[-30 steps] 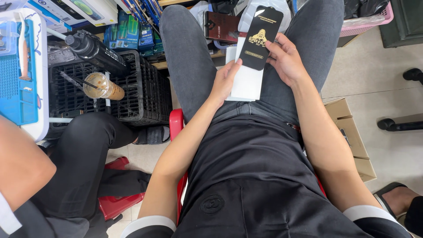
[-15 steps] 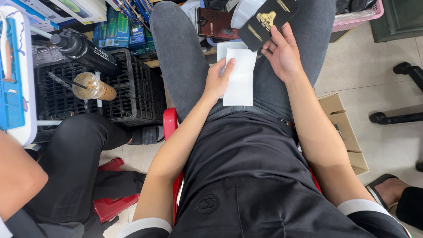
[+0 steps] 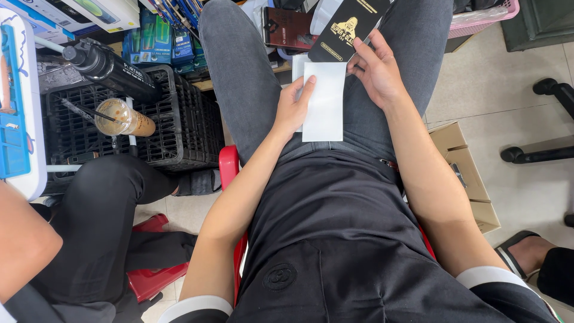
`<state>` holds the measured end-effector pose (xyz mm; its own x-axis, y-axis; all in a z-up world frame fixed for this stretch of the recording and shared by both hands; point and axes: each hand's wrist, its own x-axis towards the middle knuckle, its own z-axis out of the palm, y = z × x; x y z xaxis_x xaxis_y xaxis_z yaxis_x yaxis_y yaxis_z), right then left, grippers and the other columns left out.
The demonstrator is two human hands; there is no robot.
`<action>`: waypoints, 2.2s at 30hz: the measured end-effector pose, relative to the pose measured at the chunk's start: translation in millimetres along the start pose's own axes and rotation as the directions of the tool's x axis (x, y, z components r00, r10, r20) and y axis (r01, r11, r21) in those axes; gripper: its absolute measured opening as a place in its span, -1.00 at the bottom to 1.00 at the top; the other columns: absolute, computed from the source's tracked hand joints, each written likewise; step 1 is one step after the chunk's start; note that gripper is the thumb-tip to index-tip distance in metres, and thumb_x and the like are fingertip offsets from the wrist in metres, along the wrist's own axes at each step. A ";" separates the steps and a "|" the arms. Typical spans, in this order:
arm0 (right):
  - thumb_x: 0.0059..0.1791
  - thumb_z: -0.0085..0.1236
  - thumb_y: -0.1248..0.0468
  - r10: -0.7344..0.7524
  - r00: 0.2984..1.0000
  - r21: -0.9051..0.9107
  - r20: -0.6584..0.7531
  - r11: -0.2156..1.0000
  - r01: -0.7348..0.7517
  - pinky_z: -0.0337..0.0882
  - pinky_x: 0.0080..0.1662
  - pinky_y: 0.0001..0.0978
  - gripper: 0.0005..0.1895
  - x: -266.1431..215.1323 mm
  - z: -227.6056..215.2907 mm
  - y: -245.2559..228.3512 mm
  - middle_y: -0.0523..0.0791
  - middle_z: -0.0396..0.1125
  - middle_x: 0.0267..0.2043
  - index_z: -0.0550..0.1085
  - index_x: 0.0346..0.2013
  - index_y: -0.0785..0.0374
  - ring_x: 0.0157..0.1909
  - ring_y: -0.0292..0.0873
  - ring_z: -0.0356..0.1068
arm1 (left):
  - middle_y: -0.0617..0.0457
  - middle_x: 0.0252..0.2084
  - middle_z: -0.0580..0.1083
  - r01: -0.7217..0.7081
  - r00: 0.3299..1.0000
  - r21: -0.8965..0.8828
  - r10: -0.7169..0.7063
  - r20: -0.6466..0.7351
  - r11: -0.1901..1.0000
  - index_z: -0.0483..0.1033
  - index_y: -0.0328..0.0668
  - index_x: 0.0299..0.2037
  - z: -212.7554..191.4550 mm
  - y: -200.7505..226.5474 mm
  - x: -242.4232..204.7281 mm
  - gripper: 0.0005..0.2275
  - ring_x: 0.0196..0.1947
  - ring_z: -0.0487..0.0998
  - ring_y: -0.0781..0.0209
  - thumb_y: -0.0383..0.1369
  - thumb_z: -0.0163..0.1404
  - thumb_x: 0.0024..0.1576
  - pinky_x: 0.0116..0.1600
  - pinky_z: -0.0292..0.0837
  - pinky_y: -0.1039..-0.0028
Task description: The person sits on a chair and repeatedly picks up a black card from a white paper on their lap, rubs the card surface with a finger, and places it back down. The action is repeated multiple times without any other objects being manipulated.
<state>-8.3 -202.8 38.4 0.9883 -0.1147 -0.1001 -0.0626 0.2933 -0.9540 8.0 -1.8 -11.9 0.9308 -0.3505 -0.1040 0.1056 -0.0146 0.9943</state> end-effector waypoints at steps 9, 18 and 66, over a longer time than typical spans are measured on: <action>0.17 -0.01 0.17 0.012 0.995 -0.159 0.102 0.987 0.005 0.37 -0.09 -0.56 -0.91 -1.1 1.5 1.5 -0.32 0.40 -0.20 0.43 -0.07 0.02 -0.25 -0.41 0.30 | 0.18 -0.16 0.60 -0.030 0.999 -0.010 0.030 0.014 0.999 0.60 -0.13 0.05 -0.8 -2.7 0.9 -0.58 -0.18 0.54 0.39 -0.02 -0.10 0.23 -0.08 0.42 0.60; 0.18 -0.06 0.13 -0.024 0.999 -0.140 0.039 0.990 0.029 0.33 -0.15 -0.57 -0.91 2.8 -1.9 6.5 -0.29 0.41 -0.15 0.38 -0.11 0.01 -0.24 -0.42 0.32 | 0.13 0.00 0.61 0.030 0.998 -0.007 -0.029 0.055 1.000 0.57 -0.12 0.13 -0.2 -1.0 0.8 -0.57 -0.08 0.59 0.32 -0.04 -0.07 0.21 -0.03 0.48 0.56; 0.14 0.14 0.28 -0.209 0.915 -0.297 0.344 0.901 0.318 0.41 0.09 -0.53 -0.75 11.6 -16.4 43.1 -0.23 0.39 0.07 0.41 0.12 0.17 0.04 -0.39 0.37 | 0.14 -0.23 0.60 -0.010 0.989 -0.144 -0.011 -0.147 0.990 0.64 -0.15 -0.15 -0.4 -38.7 22.3 -0.82 -0.22 0.52 0.42 -0.27 0.09 0.17 -0.09 0.49 0.51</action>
<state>-1.8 -207.1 -8.6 0.9656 0.1598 0.2053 0.2162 -0.0540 -0.9749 24.8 -8.7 -52.7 0.9709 -0.2087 -0.1176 0.1455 0.1236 0.9816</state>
